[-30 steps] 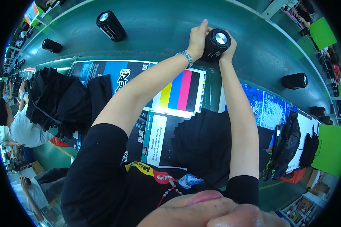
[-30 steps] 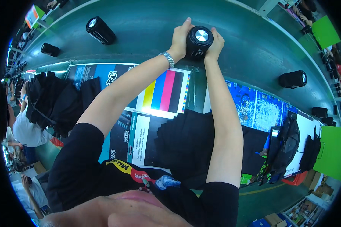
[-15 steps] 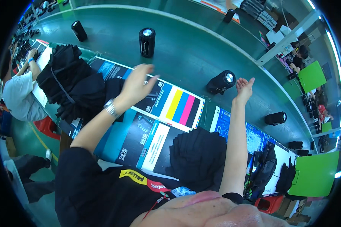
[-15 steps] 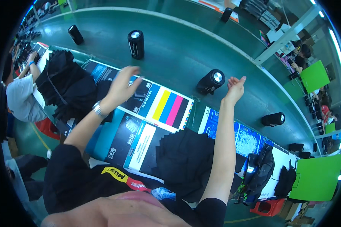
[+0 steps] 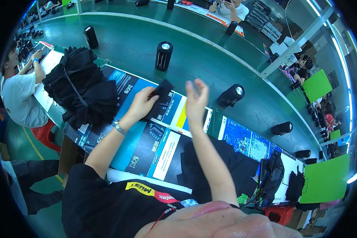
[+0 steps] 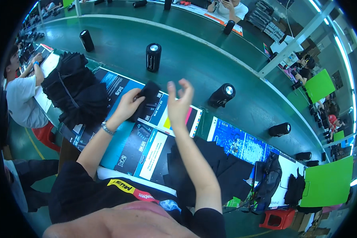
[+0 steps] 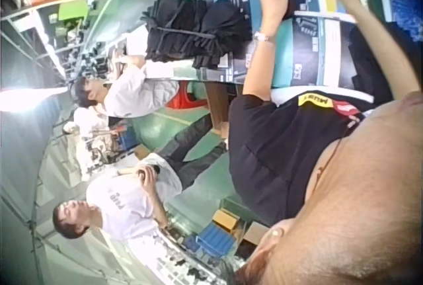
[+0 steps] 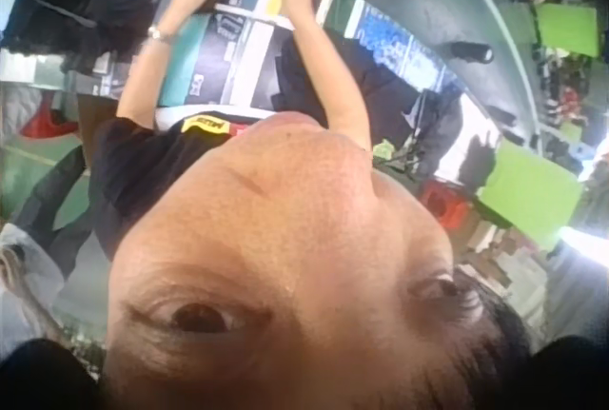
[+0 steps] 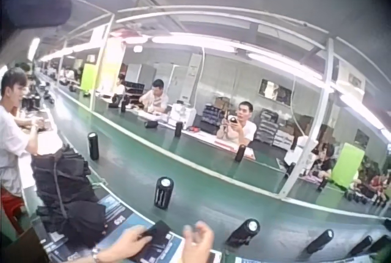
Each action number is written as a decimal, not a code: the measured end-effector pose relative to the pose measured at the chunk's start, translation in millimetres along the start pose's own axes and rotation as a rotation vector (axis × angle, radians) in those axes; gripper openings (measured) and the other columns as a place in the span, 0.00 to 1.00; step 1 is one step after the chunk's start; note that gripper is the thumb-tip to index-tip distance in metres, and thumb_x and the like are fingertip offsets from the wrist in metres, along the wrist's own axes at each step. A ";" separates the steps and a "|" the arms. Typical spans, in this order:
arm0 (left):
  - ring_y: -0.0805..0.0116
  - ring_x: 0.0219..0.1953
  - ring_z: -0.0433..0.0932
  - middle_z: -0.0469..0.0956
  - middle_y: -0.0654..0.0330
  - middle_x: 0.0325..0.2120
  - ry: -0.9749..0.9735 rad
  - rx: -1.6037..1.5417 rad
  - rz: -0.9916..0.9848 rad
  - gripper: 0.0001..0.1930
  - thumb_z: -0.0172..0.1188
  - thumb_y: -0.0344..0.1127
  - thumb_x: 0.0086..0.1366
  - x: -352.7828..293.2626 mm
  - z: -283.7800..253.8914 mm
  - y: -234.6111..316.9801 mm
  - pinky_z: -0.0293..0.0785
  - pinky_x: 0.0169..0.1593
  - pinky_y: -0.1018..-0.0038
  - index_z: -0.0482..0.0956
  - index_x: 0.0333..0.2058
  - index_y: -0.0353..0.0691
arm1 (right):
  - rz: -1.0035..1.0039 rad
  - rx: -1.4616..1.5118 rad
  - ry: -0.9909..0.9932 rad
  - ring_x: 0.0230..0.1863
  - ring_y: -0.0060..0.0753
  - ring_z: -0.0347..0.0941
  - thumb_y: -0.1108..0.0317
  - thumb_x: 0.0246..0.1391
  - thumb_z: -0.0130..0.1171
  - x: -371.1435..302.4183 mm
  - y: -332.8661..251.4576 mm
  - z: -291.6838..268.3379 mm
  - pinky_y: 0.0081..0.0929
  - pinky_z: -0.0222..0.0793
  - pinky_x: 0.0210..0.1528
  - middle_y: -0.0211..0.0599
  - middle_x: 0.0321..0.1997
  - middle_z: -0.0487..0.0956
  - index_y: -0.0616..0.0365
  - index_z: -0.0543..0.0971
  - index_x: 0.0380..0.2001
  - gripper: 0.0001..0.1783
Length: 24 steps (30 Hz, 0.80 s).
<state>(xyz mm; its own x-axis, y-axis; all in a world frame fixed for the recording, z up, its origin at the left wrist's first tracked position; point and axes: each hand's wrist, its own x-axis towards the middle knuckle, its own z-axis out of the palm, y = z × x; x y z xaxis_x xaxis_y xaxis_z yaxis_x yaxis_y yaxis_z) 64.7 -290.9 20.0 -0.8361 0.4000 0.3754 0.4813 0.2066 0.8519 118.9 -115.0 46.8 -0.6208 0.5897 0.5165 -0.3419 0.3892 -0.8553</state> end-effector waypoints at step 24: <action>0.74 0.38 0.75 0.77 0.59 0.36 0.196 -0.471 -0.231 0.09 0.60 0.31 0.61 -0.5 27.6 -24.5 0.71 0.40 0.81 0.79 0.37 0.31 | 0.869 0.790 -0.247 0.39 0.25 0.76 0.55 0.60 0.54 -28.9 11.5 21.6 0.20 0.70 0.41 0.35 0.40 0.79 0.63 0.76 0.42 0.20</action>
<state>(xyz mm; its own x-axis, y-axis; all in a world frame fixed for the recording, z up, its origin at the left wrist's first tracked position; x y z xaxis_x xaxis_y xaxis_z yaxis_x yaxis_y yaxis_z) 60.6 -271.5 -11.1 -0.9607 0.2091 0.1824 0.1479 -0.1701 0.9743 117.6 -142.9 21.2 -0.9475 0.2545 -0.1933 -0.0262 -0.6647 -0.7467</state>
